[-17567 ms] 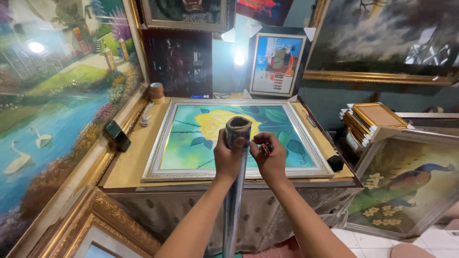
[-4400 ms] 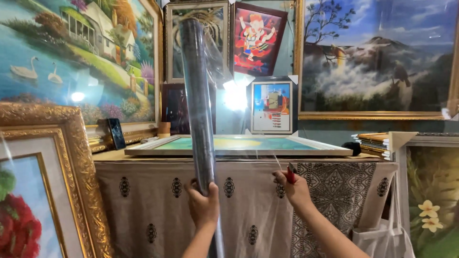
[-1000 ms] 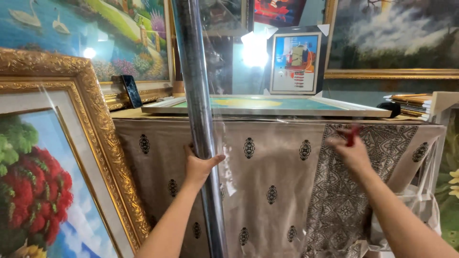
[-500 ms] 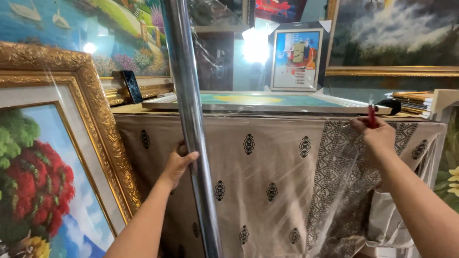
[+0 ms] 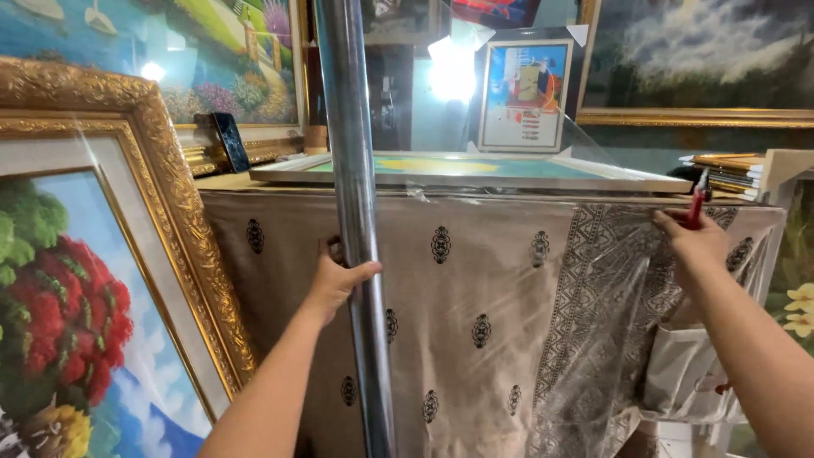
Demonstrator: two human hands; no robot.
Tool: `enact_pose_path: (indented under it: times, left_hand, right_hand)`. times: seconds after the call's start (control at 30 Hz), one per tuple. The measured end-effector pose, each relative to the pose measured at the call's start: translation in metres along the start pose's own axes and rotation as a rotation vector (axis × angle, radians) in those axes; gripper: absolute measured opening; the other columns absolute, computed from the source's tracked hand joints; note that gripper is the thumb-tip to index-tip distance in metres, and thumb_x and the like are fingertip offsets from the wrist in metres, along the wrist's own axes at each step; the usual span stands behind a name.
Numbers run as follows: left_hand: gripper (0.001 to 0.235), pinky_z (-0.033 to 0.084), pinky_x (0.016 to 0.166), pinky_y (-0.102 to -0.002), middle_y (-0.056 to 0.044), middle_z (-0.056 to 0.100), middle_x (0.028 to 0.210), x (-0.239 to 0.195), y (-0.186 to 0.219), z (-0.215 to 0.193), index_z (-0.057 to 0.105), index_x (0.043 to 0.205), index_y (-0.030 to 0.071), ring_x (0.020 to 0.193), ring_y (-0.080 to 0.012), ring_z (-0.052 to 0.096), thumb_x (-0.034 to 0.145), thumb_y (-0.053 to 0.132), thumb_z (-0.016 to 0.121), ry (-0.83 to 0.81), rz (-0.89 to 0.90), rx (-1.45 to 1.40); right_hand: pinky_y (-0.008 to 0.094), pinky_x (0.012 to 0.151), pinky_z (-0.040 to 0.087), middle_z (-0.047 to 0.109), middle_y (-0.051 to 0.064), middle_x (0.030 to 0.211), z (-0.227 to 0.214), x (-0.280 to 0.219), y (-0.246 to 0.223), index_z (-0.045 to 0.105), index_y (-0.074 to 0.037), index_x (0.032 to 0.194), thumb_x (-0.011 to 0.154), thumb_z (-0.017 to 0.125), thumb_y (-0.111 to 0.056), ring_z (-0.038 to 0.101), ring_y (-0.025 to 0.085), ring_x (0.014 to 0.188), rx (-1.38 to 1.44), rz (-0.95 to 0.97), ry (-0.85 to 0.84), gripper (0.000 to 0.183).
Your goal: The person wraps a framed painting of a yellow rose with clear plastic film. They unroll the film, smooth it over the frame, and use a red utility knife to trim the excess along the edges. The wrapped painting remains on the workbench.
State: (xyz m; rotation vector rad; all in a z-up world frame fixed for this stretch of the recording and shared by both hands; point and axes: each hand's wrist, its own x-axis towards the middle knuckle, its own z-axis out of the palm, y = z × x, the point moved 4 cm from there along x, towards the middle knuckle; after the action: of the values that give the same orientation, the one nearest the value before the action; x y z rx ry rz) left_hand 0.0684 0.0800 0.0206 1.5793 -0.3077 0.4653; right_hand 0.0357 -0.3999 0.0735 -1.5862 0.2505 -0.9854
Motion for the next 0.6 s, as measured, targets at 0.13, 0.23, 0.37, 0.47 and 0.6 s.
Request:
enact_pose_path:
  times: [0.13, 0.23, 0.37, 0.47, 0.6]
  left_hand:
    - [0.066, 0.044, 0.082, -0.033, -0.006, 0.054, 0.093, -0.002, -0.005, -0.007, 0.048, 0.111, 0.014, 0.087, -0.0204, 0.053, 0.052, 0.036, 0.064, -0.213, -0.106, -0.121]
    - [0.062, 0.05, 0.058, -0.031, -0.003, 0.054, 0.069, 0.005, -0.005, 0.002, 0.052, 0.093, 0.009, 0.06, -0.0171, 0.053, 0.051, 0.054, 0.063, -0.282, -0.018, -0.214]
    - [0.088, 0.048, 0.077, -0.034, -0.006, 0.057, 0.099, -0.006, 0.026, 0.019, 0.037, 0.108, 0.011, 0.088, -0.0191, 0.057, 0.04, 0.055, 0.071, 0.3, -0.052, 0.062]
    - [0.09, 0.047, 0.072, -0.043, -0.007, 0.06, 0.101, -0.013, 0.041, 0.018, 0.033, 0.124, 0.009, 0.088, -0.028, 0.06, 0.056, 0.059, 0.062, 0.491, -0.189, 0.191]
    - [0.055, 0.044, 0.068, -0.034, -0.005, 0.061, 0.09, 0.006, 0.039, 0.011, 0.053, 0.096, 0.014, 0.079, -0.0215, 0.059, 0.063, 0.058, 0.056, 0.403, 0.02, 0.136]
  right_hand:
    - [0.033, 0.096, 0.035, 0.059, 0.004, 0.105, -0.011, 0.0, 0.006, 0.056, -0.009, 0.104, 0.085, 0.06, -0.014, 0.053, 0.019, 0.102, 0.044, 0.061, -0.047, 0.021]
    - [0.042, 0.098, 0.029, 0.055, 0.005, 0.116, -0.009, -0.009, -0.001, 0.057, -0.015, 0.103, 0.085, 0.059, -0.018, 0.046, 0.026, 0.112, -0.06, 0.1, -0.027, 0.018]
    - [0.022, 0.074, 0.042, 0.058, 0.001, 0.105, -0.001, -0.014, 0.002, 0.056, -0.017, 0.107, 0.087, 0.054, -0.017, 0.053, 0.012, 0.087, 0.181, 0.223, -0.088, 0.02]
    - [0.034, 0.096, 0.033, 0.048, 0.009, 0.125, -0.004, -0.01, -0.004, 0.053, -0.014, 0.113, 0.087, 0.055, -0.019, 0.041, 0.027, 0.119, 0.076, 0.202, -0.059, 0.027]
    - [0.029, 0.063, 0.025, 0.053, 0.006, 0.1, -0.006, 0.012, 0.004, 0.054, -0.015, 0.113, 0.089, 0.054, -0.022, 0.038, 0.016, 0.075, -0.009, 0.188, -0.132, 0.025]
